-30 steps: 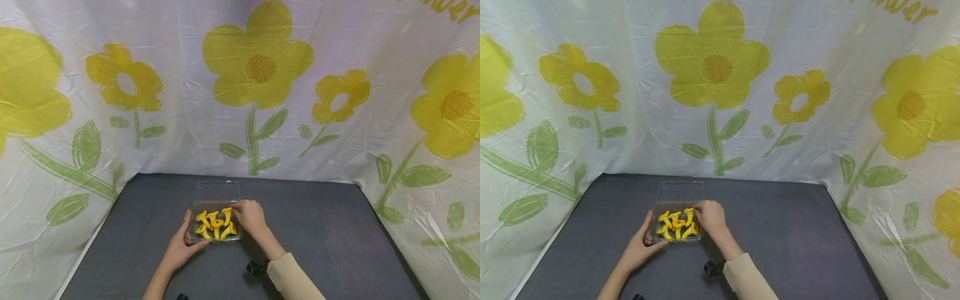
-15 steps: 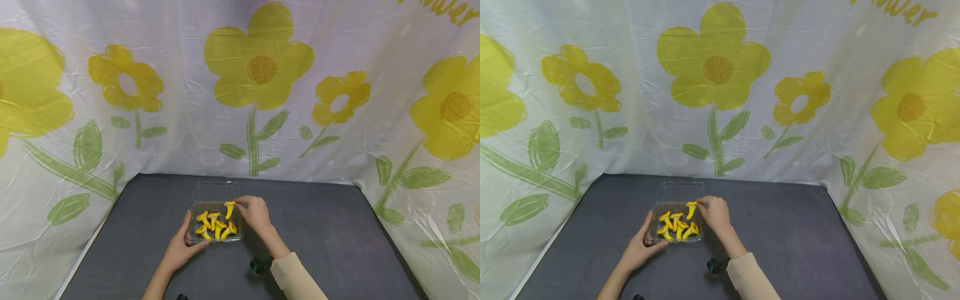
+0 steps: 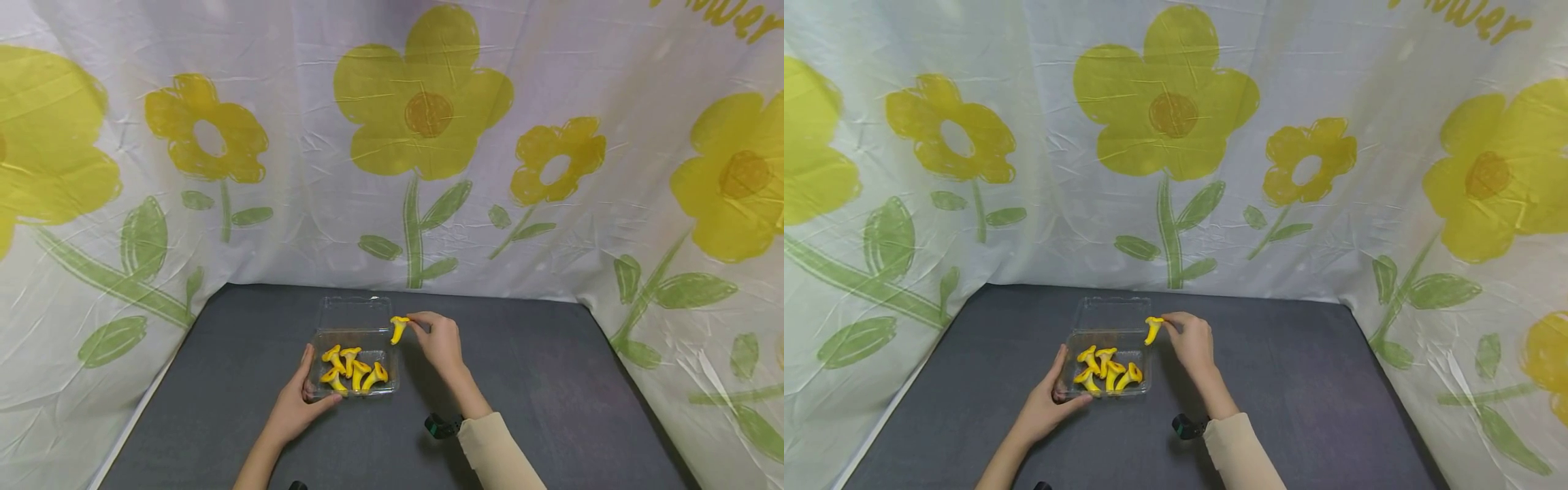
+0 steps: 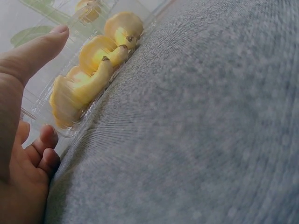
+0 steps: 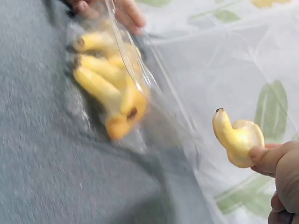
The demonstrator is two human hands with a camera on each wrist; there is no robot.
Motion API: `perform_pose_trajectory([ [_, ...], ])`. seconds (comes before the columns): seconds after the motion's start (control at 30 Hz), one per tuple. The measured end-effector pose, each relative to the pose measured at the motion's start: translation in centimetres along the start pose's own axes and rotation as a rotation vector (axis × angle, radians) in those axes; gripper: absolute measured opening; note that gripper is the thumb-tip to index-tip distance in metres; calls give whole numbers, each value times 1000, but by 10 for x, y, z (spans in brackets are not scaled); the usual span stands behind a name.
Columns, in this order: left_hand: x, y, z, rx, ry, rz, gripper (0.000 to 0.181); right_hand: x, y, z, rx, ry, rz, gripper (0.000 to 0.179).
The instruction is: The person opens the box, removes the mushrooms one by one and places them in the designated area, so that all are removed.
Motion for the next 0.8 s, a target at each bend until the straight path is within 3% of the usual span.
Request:
perform_pose_trajectory([
  [0.3, 1, 0, 0, 2, 7, 11, 120, 31, -1, -8, 34, 49, 44, 16],
  [0.6, -2, 1, 0, 2, -7, 13, 120, 50, -2, 2, -39, 188, 86, 14],
  [0.8, -2, 1, 0, 4, -15, 18, 120, 53, -3, 10, -95, 266, 53, 12],
])
Point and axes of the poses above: each hand's wrist, its own y-axis away from the middle knuckle, its own z-axis out of the palm, x = y × z, the point moved 4 cm from there along -y, towards the middle knuckle, and after that the axes turned 14 degrees about z, right-handed, at the moved point
